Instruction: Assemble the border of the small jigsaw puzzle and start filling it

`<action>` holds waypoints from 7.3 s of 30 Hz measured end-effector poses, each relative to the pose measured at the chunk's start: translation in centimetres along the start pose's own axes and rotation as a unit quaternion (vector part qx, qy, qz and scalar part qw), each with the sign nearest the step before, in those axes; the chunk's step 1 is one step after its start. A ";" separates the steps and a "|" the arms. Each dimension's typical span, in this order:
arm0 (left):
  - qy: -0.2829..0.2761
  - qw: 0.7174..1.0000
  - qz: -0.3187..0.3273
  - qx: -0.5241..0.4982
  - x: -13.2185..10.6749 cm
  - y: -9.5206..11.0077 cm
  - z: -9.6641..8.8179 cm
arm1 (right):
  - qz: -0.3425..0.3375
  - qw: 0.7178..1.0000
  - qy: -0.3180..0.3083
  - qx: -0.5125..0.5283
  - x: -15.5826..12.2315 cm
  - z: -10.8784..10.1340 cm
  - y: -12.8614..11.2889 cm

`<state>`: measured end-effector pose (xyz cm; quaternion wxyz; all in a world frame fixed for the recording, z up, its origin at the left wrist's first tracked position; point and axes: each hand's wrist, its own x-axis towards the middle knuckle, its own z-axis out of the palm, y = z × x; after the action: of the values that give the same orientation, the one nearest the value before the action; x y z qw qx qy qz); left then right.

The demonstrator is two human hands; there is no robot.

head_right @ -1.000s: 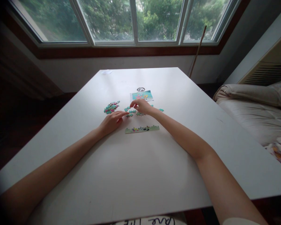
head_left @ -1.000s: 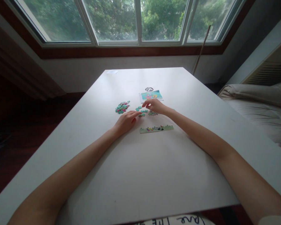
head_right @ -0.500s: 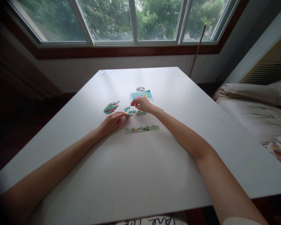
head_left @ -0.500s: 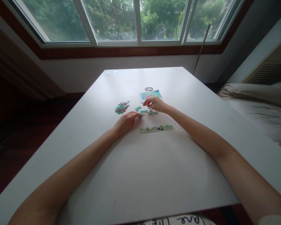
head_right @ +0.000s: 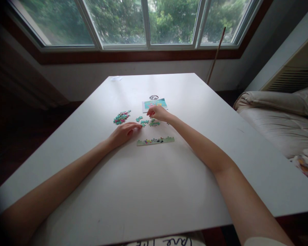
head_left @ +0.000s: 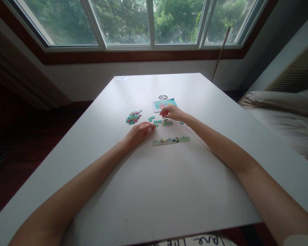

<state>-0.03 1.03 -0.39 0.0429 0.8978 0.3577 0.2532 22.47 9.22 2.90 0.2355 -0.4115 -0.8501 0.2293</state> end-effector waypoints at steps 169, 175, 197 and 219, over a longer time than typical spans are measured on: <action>-0.038 0.998 -0.045 -0.008 3.6 -5.0 0.4 | 0.083 0.992 0.090 0.034 -6.5 -3.3 8.6; -0.039 0.998 -0.037 0.021 4.1 -4.8 1.1 | 0.048 0.996 -0.002 0.070 -7.1 -5.2 9.5; -0.073 0.996 0.028 0.038 3.4 -4.5 1.0 | -0.031 0.977 0.109 -0.181 -7.8 -2.1 7.9; -0.067 0.997 0.035 0.021 1.8 -4.0 0.2 | -0.053 0.973 0.135 -0.178 -8.1 -0.9 7.4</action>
<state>-1.32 5.25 -0.82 0.0386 0.9254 0.3278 0.1862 31.82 7.00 -2.42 0.2828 -0.4278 -0.8585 0.0041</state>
